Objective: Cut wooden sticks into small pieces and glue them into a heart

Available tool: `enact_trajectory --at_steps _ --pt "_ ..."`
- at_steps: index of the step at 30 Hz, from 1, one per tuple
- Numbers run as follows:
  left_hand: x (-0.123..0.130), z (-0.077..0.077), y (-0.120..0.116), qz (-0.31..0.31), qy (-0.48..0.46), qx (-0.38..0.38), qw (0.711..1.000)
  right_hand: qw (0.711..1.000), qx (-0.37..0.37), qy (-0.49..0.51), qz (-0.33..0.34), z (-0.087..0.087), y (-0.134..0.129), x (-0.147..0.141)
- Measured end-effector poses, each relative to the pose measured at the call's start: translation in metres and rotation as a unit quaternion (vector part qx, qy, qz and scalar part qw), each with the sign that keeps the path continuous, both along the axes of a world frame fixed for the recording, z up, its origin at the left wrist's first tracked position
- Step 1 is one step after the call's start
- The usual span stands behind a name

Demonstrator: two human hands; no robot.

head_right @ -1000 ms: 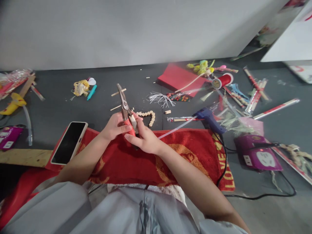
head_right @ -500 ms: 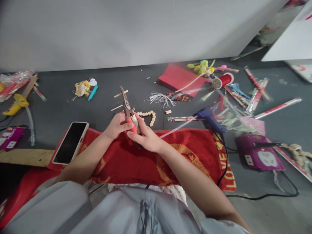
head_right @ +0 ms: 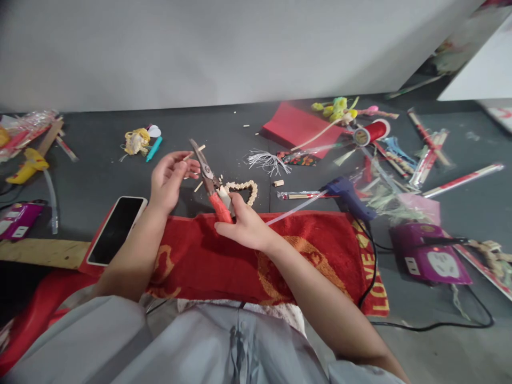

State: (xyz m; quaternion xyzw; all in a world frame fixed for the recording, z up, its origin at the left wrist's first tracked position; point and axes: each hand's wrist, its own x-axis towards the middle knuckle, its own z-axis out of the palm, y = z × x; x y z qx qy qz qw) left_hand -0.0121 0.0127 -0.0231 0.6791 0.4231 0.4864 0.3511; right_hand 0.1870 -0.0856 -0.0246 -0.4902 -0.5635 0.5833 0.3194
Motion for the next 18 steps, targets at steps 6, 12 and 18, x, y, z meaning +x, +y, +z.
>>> enact_trajectory --at_steps 6,12,18 --pt "-0.013 0.012 -0.003 0.09 0.311 0.219 0.921 0.999 0.017 -0.026 0.01 0.001 -0.002 -0.001" --pt "-0.014 0.008 -0.001 0.09 0.358 0.241 0.898 0.999 0.018 -0.041 0.03 0.001 -0.002 0.001" --pt "-0.017 0.016 -0.004 0.061 0.342 0.202 0.916 0.997 0.007 -0.042 0.063 0.003 -0.001 0.002"
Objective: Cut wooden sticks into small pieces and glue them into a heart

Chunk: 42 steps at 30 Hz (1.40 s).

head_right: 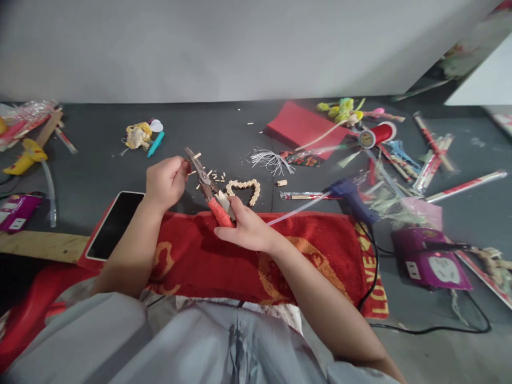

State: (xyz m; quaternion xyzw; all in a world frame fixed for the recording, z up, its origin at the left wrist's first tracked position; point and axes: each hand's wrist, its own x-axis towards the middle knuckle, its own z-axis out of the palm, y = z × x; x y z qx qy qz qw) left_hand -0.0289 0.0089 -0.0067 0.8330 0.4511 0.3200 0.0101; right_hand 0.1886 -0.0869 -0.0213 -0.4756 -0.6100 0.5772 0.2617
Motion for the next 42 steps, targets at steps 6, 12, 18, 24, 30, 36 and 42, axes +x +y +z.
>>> enact_trajectory --at_steps 6,12,18,24,30,36,42 --pt "-0.001 0.007 -0.002 -0.028 -0.053 -0.059 0.996 1.0 0.006 0.003 0.024 0.001 0.0 0.004" --pt "-0.003 0.009 -0.001 -0.063 -0.106 -0.103 0.987 0.999 0.012 -0.005 0.04 0.0 0.001 0.006" --pt "-0.006 0.009 0.001 -0.073 -0.113 -0.104 0.985 0.999 0.014 0.009 0.029 0.0 0.001 0.005" --pt "0.002 0.002 0.0 -0.064 -0.183 -0.134 0.972 0.999 0.031 0.034 0.014 -0.002 0.0 0.004" --pt "0.018 -0.007 -0.002 -0.121 -0.334 -0.362 0.862 0.996 0.043 0.059 -0.056 -0.005 0.002 0.003" --pt "0.036 -0.011 -0.021 -0.223 -0.27 -0.491 0.797 0.988 0.07 0.098 -0.095 -0.011 0.004 0.001" --pt "0.048 -0.014 -0.031 -0.231 -0.286 -0.506 0.781 0.989 0.09 0.09 -0.069 -0.017 0.004 0.0"
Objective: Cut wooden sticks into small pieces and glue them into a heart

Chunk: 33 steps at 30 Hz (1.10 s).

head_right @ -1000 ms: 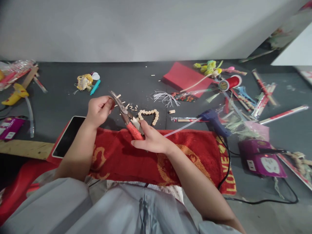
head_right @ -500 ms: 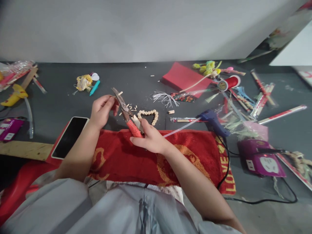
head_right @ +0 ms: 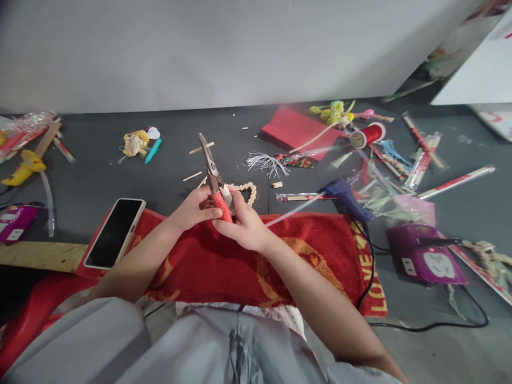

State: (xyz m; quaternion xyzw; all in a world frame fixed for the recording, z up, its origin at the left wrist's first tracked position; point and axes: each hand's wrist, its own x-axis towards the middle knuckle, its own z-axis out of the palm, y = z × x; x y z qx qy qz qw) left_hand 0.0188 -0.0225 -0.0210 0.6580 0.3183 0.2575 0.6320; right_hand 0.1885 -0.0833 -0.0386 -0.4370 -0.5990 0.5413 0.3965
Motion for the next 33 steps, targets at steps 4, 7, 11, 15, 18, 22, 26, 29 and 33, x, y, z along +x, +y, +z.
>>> enact_trajectory --at_steps 4,7,11,15,18,22,26,29,33 --pt "0.0 0.0 -0.002 0.007 -0.011 -0.016 1.0 1.0 0.019 -0.014 -0.009 -0.004 0.0 -0.001" --pt "0.001 -0.002 -0.004 0.022 -0.012 -0.025 0.999 1.0 0.023 -0.01 -0.015 -0.005 0.0 -0.002" --pt "0.003 -0.006 -0.005 0.044 -0.011 -0.043 0.998 0.999 0.016 -0.027 -0.022 -0.005 0.0 -0.002" --pt "0.004 -0.009 -0.006 0.044 -0.04 -0.04 0.997 0.998 0.004 -0.052 -0.028 -0.003 0.0 -0.002" --pt "0.005 -0.008 -0.008 0.041 -0.049 -0.037 0.997 0.998 -0.001 -0.061 -0.029 -0.001 0.0 -0.002" --pt "0.007 -0.008 -0.01 0.049 -0.051 -0.038 0.997 0.997 -0.008 -0.069 -0.03 0.002 0.0 -0.002" --pt "0.007 -0.01 -0.011 0.063 -0.052 -0.051 0.995 0.997 -0.008 -0.073 -0.03 0.003 0.0 -0.001" --pt "0.01 -0.012 -0.012 0.074 -0.051 -0.064 0.994 0.997 -0.024 -0.072 -0.028 0.003 0.0 0.0" --pt "0.015 -0.009 -0.012 0.088 -0.032 -0.071 0.993 0.995 -0.085 -0.052 -0.025 0.006 0.001 0.001"
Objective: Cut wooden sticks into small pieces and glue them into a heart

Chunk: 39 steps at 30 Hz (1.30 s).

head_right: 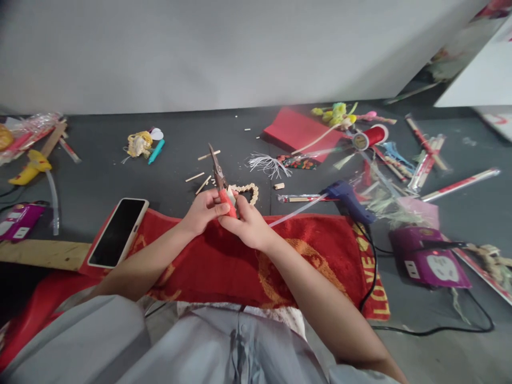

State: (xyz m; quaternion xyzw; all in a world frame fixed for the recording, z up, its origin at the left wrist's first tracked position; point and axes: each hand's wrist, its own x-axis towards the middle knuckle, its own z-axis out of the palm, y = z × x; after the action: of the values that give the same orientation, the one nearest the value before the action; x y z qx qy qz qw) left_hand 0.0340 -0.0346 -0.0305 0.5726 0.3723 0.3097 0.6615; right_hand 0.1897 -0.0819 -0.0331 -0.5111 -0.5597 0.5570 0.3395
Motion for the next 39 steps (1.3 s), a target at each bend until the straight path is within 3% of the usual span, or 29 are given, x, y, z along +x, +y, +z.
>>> enact_trajectory --at_steps 4,7,9,11,15,18,23,33,39 --pt "-0.006 0.006 0.01 -0.004 0.033 0.019 0.999 1.0 -0.018 0.01 -0.005 0.005 0.002 0.004" --pt "-0.023 0.007 0.03 0.187 0.001 0.019 0.982 0.999 -0.027 -0.027 -0.011 0.008 0.003 0.008" --pt "-0.037 0.006 0.045 0.31 0.023 0.085 0.947 0.998 -0.037 -0.051 -0.011 0.009 0.005 0.011" --pt "-0.047 0.004 0.055 0.374 0.068 0.163 0.91 0.997 -0.045 -0.065 -0.006 0.009 0.005 0.012" --pt "-0.053 0.0 0.058 0.329 0.211 0.359 0.848 0.996 -0.034 -0.081 0.006 0.008 0.004 0.011" --pt "-0.049 0.0 0.05 0.265 0.27 0.44 0.814 0.996 -0.017 -0.09 0.008 0.009 0.003 0.011" --pt "-0.047 0.002 0.046 0.212 0.304 0.465 0.804 0.989 -0.022 -0.145 0.029 0.014 0.002 0.008" --pt "-0.055 0.007 0.046 0.194 0.361 0.52 0.749 0.986 -0.008 -0.147 0.077 0.016 -0.003 0.003" --pt "-0.057 0.019 0.044 0.19 0.319 0.484 0.793 0.987 0.006 -0.128 0.094 0.016 -0.002 0.004"
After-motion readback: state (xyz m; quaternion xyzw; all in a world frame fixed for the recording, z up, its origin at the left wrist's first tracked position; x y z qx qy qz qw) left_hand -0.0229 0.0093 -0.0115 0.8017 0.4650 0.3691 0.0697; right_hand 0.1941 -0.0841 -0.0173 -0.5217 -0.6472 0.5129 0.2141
